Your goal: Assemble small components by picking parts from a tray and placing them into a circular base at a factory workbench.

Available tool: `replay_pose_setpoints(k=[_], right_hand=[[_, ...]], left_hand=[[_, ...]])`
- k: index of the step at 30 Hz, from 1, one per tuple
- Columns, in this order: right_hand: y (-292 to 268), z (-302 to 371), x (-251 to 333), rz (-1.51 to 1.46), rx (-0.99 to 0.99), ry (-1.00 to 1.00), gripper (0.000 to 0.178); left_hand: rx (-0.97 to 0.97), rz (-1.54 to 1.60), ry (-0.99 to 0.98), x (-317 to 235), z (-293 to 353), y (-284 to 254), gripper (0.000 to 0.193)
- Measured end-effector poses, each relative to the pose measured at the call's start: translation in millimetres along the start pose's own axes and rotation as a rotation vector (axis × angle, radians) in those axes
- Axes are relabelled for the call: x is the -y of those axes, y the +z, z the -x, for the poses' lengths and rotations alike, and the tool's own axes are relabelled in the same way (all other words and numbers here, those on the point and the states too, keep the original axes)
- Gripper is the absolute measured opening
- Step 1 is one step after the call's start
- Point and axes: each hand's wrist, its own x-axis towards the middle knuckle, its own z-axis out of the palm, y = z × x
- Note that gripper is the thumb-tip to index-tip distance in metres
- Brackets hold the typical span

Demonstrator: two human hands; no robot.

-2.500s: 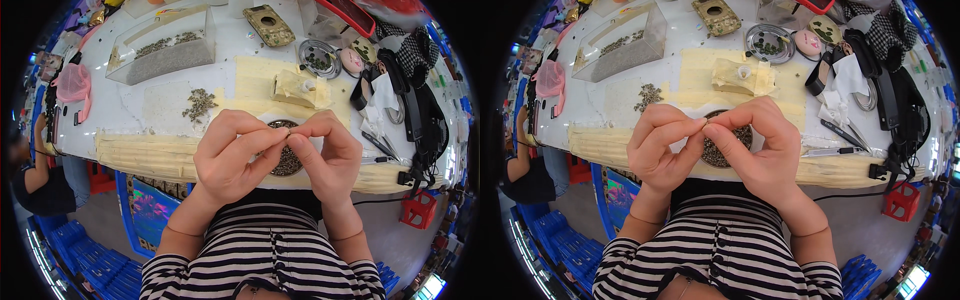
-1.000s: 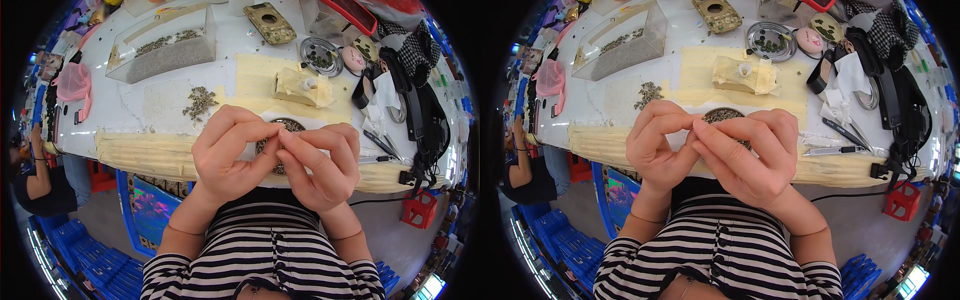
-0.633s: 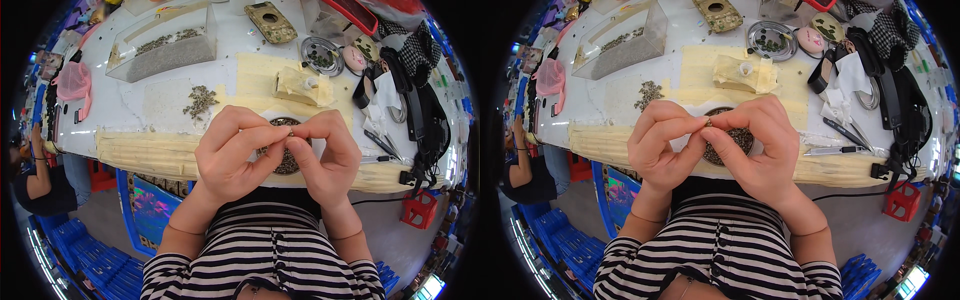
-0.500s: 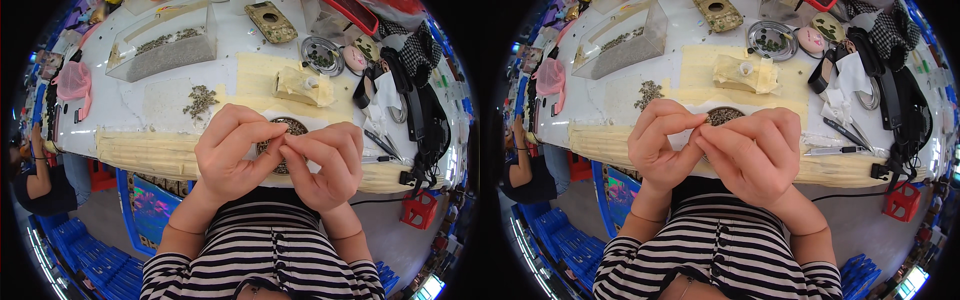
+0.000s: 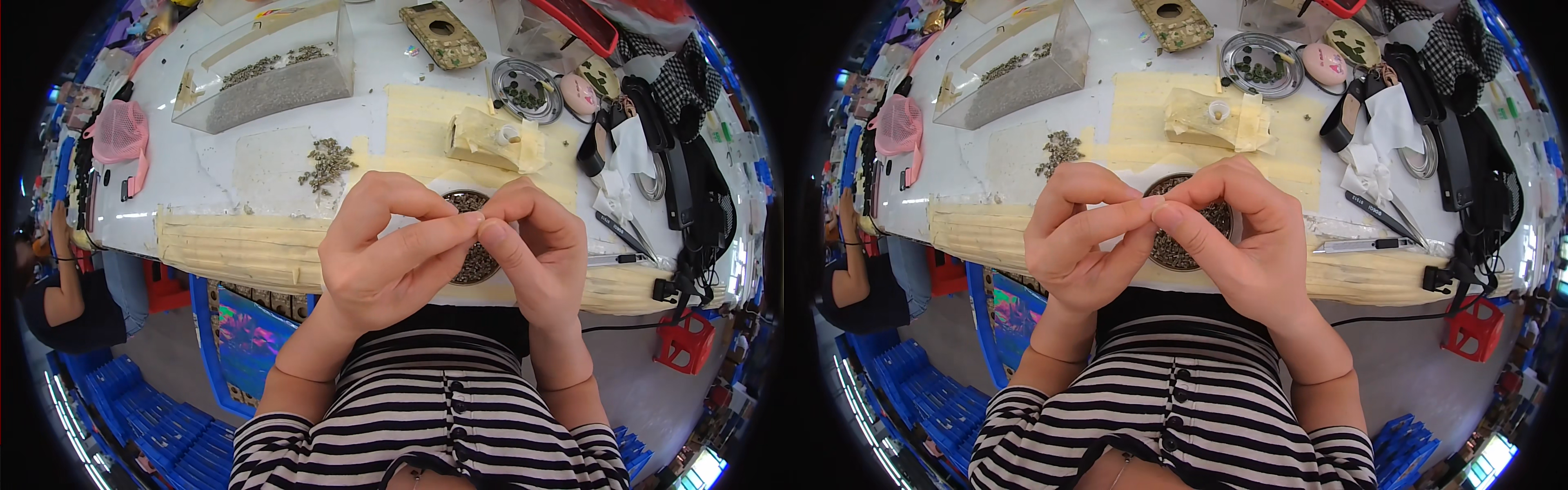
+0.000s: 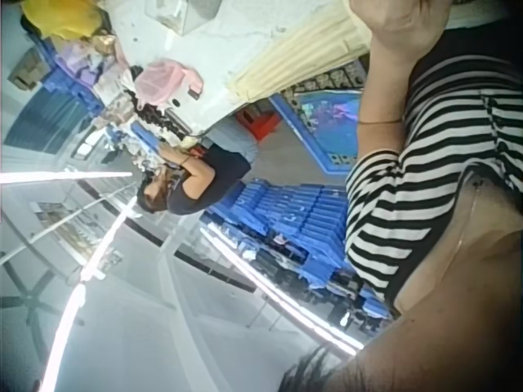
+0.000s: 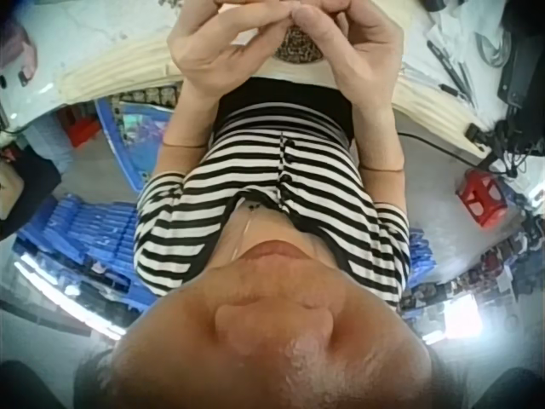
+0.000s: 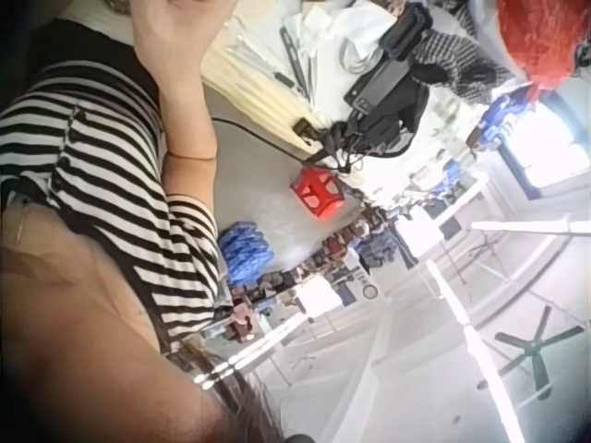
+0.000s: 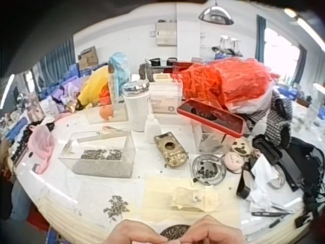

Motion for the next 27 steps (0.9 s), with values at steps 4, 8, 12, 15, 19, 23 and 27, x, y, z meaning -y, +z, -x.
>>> replay_pose_setpoints(k=[4, 8, 12, 15, 19, 23, 27], right_hand=[[4, 0, 1, 0.627, -0.184, -0.480, 0.019], [10, 2, 6, 0.715, -0.155, -0.634, 0.028], [8, 0, 1, 0.500, -0.131, -0.455, 0.025], [5, 0, 3, 0.236, -0.072, -0.213, 0.019], [4, 1, 8, -0.176, -0.003, 0.157, 0.012], [1, 1, 6, -0.064, -0.032, 0.055, 0.010], [5, -2, 3, 0.481, -0.145, -0.441, 0.019]], left_hand=[[0.000, -0.066, -0.003, -2, -1, 4, 0.025], [-0.011, 0.018, -0.120, -1, 2, 2, 0.024], [-0.048, 0.041, -0.132, -1, 2, 1, 0.027], [-0.043, 0.006, -0.041, 0, 2, 1, 0.030], [-0.030, -0.029, 0.052, 0, 1, -1, 0.031], [-0.027, -0.038, 0.052, 0, 1, 1, 0.029], [-0.034, -0.026, -0.033, -2, 1, 4, 0.027]])
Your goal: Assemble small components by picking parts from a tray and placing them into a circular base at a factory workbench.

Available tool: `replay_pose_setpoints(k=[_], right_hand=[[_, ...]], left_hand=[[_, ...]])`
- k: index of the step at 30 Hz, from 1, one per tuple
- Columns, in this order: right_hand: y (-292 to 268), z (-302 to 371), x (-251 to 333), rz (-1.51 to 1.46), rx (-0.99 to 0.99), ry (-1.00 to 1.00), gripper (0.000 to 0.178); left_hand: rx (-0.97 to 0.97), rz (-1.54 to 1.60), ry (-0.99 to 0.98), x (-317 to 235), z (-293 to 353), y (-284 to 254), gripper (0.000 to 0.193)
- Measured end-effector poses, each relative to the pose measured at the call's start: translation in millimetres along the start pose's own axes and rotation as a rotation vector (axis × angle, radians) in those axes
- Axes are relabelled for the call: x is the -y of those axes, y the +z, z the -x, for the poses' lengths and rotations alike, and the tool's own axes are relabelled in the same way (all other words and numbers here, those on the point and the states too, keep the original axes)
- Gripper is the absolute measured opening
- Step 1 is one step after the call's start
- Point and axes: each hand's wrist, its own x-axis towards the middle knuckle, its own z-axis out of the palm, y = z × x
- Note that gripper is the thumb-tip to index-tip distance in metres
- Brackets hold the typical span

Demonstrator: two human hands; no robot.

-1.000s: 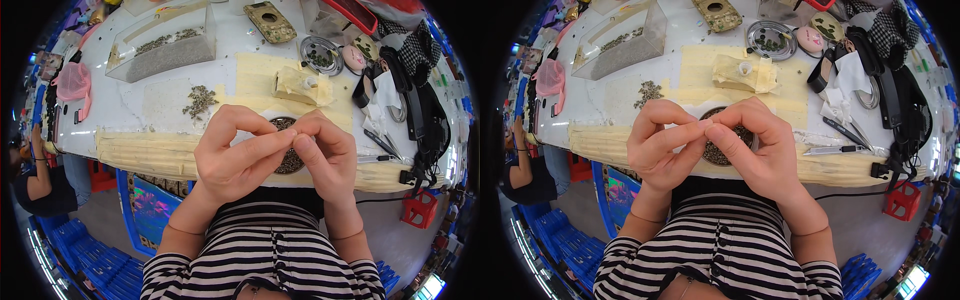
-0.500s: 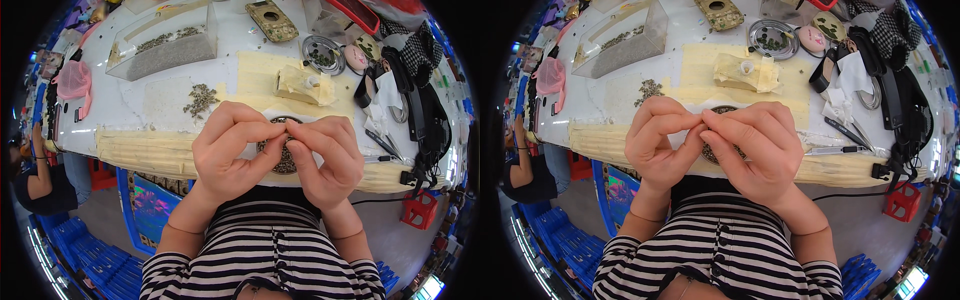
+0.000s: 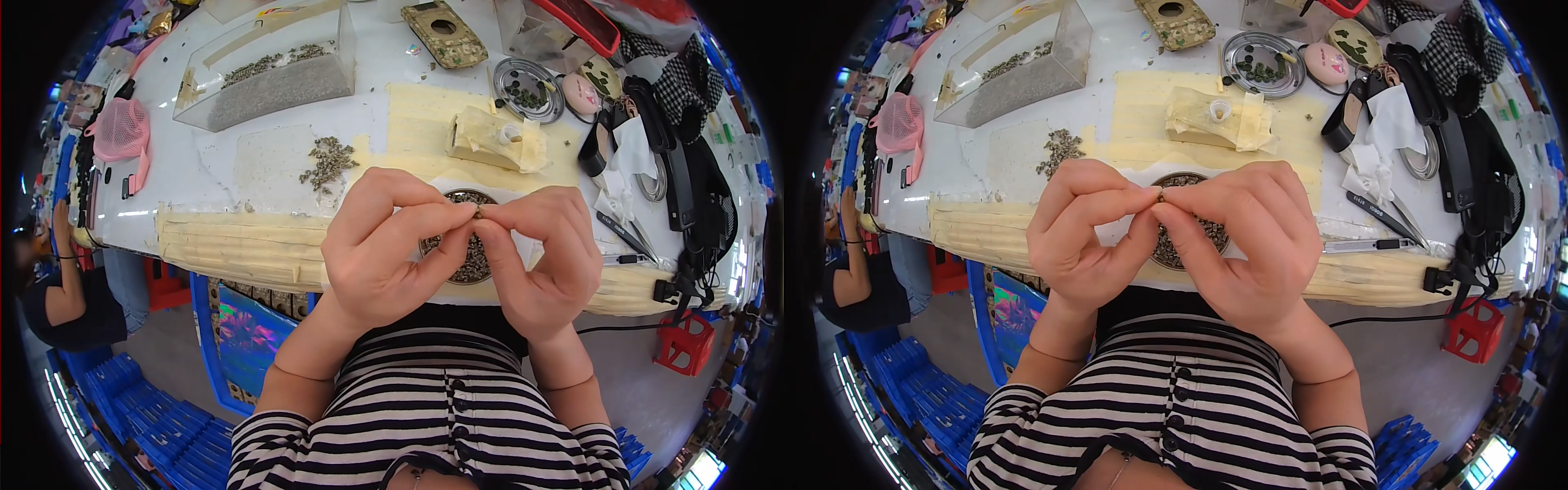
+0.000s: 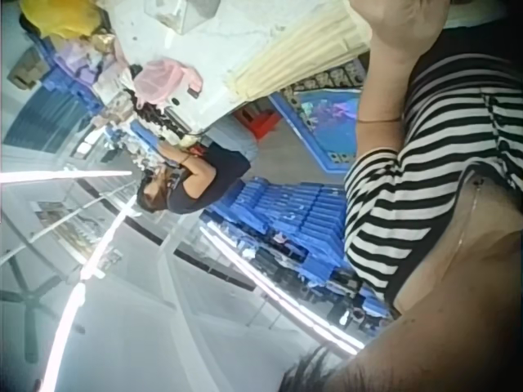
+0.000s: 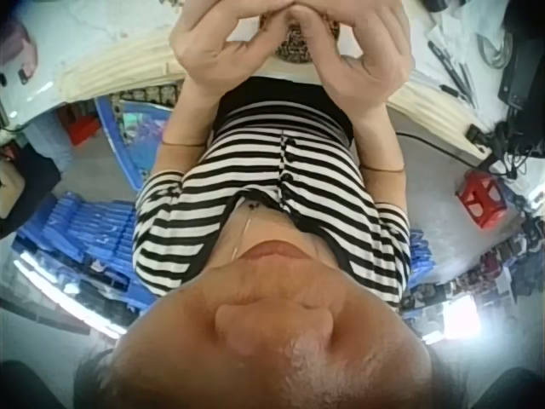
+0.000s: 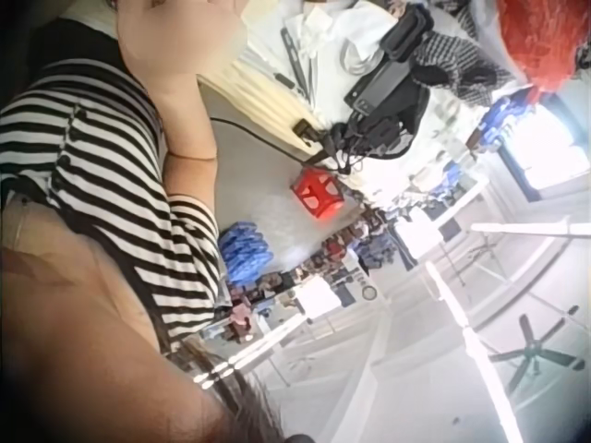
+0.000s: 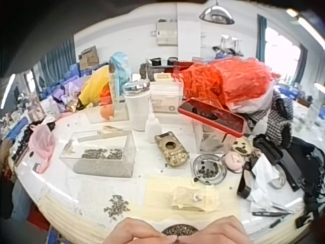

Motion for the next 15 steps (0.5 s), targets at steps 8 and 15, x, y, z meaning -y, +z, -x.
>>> replay_pose_setpoints(k=[8, 15], right_hand=[[6.6, 4.5, -5.4, 0.203, -0.058, -0.160, 0.030], [1.2, 4.1, -1.4, -0.406, 0.066, 0.388, 0.016]], left_hand=[[-0.010, 0.034, -0.103, 0.7, 2.0, -1.6, 0.025], [0.013, 0.014, 0.030, 1.7, -0.1, -3.2, 0.026]])
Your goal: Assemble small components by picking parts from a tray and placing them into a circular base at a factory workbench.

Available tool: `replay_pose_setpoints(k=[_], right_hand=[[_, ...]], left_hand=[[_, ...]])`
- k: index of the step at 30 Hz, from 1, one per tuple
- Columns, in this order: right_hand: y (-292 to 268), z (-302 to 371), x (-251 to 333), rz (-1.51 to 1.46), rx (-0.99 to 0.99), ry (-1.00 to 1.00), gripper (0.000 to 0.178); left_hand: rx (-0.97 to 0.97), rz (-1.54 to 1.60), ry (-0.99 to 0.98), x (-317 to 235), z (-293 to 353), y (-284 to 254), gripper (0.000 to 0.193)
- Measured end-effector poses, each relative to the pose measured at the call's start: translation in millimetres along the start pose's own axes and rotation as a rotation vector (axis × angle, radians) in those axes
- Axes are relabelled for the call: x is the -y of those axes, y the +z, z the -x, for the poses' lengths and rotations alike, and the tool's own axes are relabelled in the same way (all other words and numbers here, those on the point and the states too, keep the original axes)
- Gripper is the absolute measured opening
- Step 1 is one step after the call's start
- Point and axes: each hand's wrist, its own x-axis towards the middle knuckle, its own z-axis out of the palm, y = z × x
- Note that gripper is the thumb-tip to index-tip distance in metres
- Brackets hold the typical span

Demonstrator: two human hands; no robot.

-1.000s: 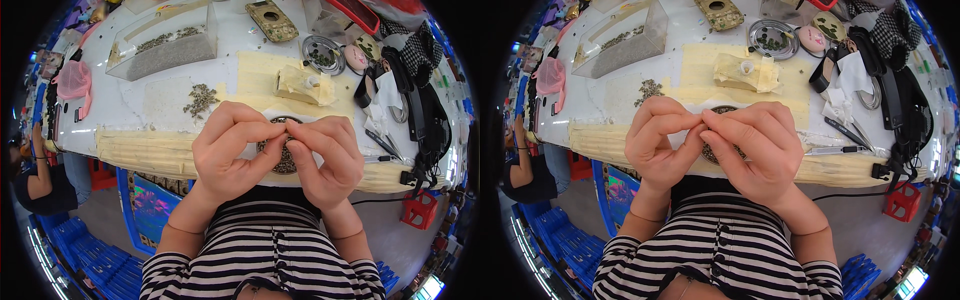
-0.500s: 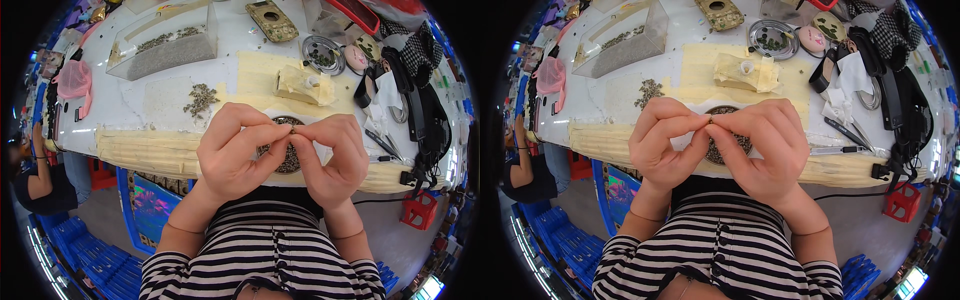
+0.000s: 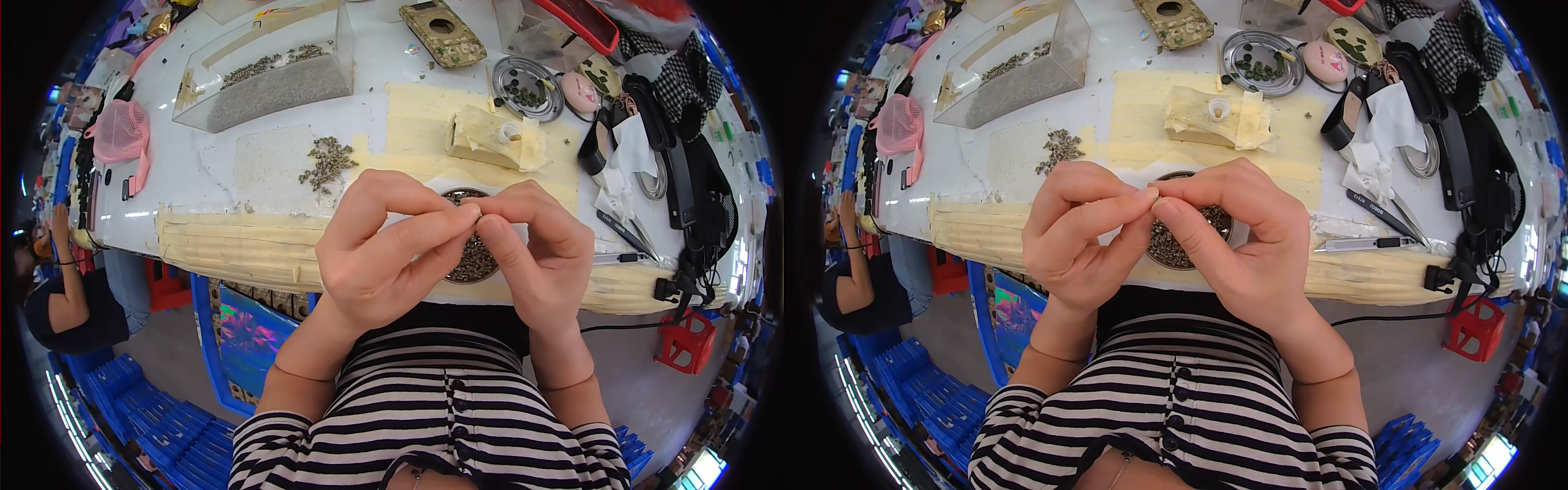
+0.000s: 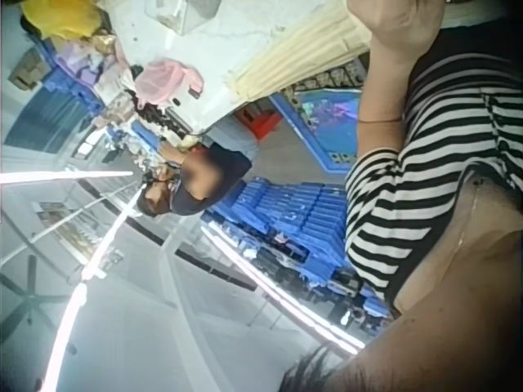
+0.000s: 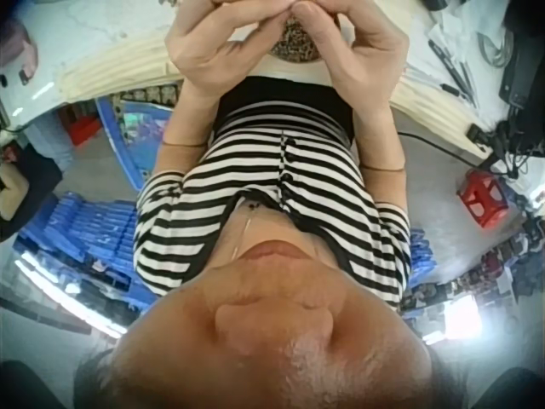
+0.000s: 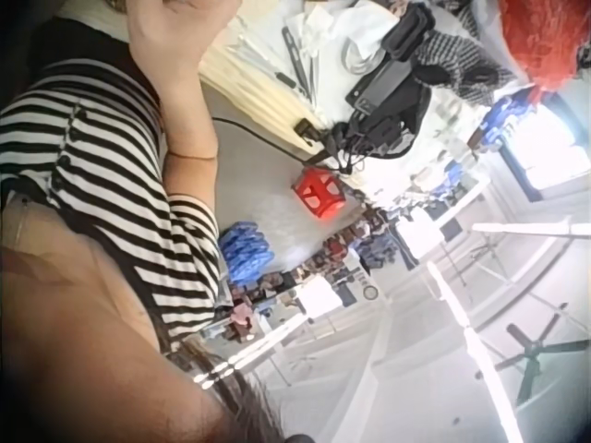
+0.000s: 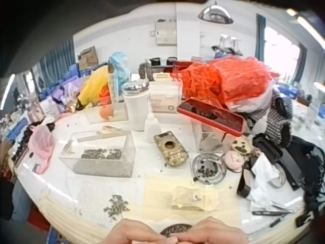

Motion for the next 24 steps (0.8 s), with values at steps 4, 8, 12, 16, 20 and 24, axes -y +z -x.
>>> replay_pose_setpoints(k=[4, 8, 12, 16, 20, 24], right_hand=[[0, 0, 2, 0.005, -0.015, 0.009, 0.014], [3, -2, 4, 0.486, -0.082, -0.491, 0.022], [6, 1, 5, 0.557, -0.054, -0.561, 0.033], [5, 1, -1, 0.356, -0.042, -0.351, 0.026], [4, 3, -4, -0.019, 0.018, -0.019, 0.020], [2, 2, -5, -0.055, -0.008, 0.018, 0.017]], left_hand=[[-0.025, -0.040, 0.027, 1, -1, 2, 0.029], [-0.040, -0.022, -0.064, -1, 0, 3, 0.028], [-0.040, 0.019, -0.133, -1, 2, 1, 0.025], [-0.036, 0.063, -0.170, -2, 3, 0, 0.024], [-0.005, 0.080, -0.082, -2, 0, -1, 0.024], [0.008, 0.041, -0.042, 0, 0, 0, 0.024]])
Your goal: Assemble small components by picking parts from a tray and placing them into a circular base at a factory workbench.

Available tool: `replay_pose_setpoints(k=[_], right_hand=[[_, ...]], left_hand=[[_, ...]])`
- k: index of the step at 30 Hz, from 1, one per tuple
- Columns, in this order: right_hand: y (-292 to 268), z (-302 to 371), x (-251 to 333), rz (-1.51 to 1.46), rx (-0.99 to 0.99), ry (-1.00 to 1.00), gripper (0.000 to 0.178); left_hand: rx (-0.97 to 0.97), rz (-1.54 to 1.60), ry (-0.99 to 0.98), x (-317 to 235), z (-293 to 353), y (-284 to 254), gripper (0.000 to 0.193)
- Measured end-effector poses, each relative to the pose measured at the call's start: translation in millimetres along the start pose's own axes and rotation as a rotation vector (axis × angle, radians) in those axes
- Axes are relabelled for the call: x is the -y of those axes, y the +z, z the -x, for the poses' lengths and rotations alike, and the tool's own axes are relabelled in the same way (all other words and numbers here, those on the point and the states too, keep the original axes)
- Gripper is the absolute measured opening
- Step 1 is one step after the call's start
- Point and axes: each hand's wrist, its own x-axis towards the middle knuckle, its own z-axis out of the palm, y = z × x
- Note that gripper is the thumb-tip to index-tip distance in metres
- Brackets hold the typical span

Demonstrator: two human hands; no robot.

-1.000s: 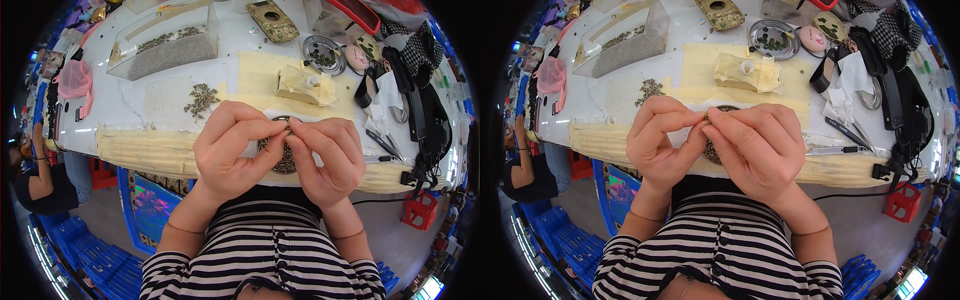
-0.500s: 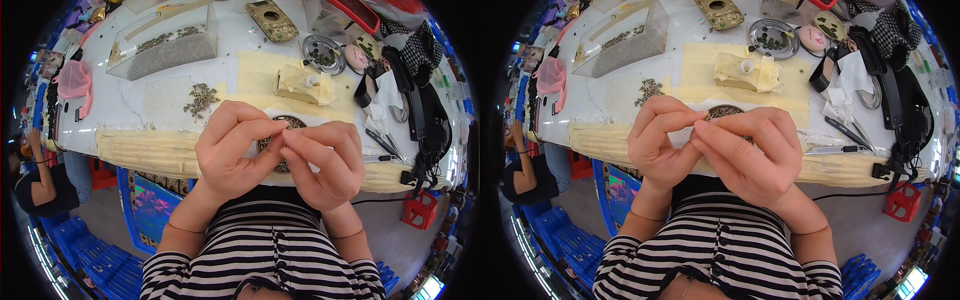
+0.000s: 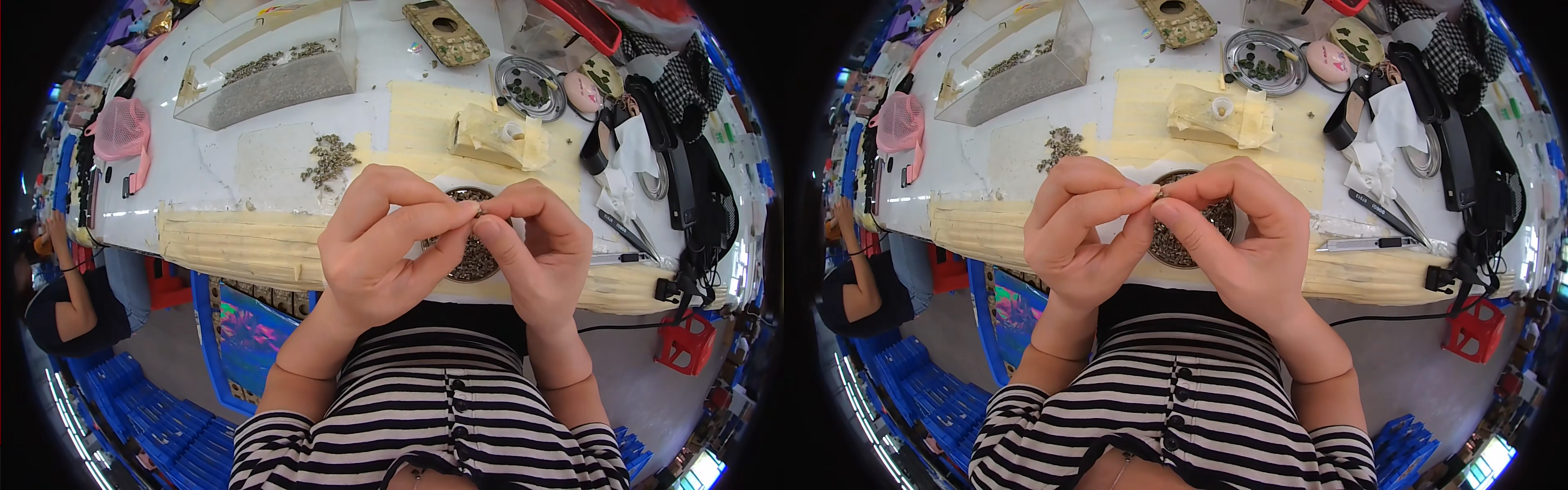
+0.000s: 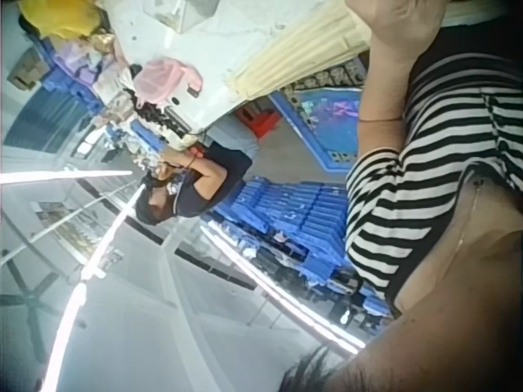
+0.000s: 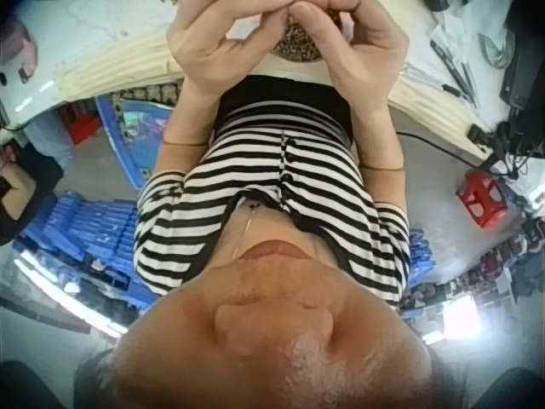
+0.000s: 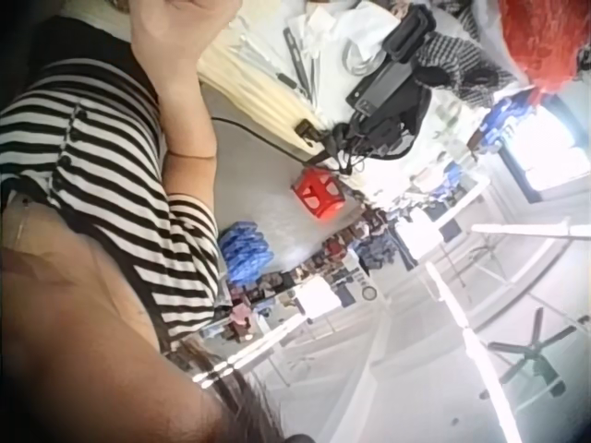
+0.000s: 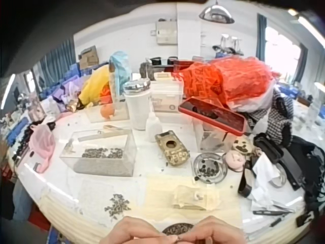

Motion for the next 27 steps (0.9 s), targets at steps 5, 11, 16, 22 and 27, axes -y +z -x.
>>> replay_pose_setpoints(k=[5, 11, 16, 22, 27], right_hand=[[3, -1, 8, 0.521, -0.034, -0.520, 0.028], [4, -2, 3, 0.468, -0.053, -0.424, 0.030], [3, 1, -2, -0.004, 0.035, -0.060, 0.021], [4, 1, 5, 0.430, -0.099, -0.383, 0.024], [5, -1, 4, 0.599, -0.059, -0.602, 0.032]], left_hand=[[-0.049, -0.024, -0.070, 1, 0, 2, 0.026], [-0.046, 0.025, -0.096, -1, 1, 0, 0.024], [0.001, 0.021, 0.008, 0, 0, -2, 0.023], [-0.028, -0.012, -0.057, -2, 1, 2, 0.024], [-0.064, -0.014, -0.063, 2, 1, 2, 0.026]])
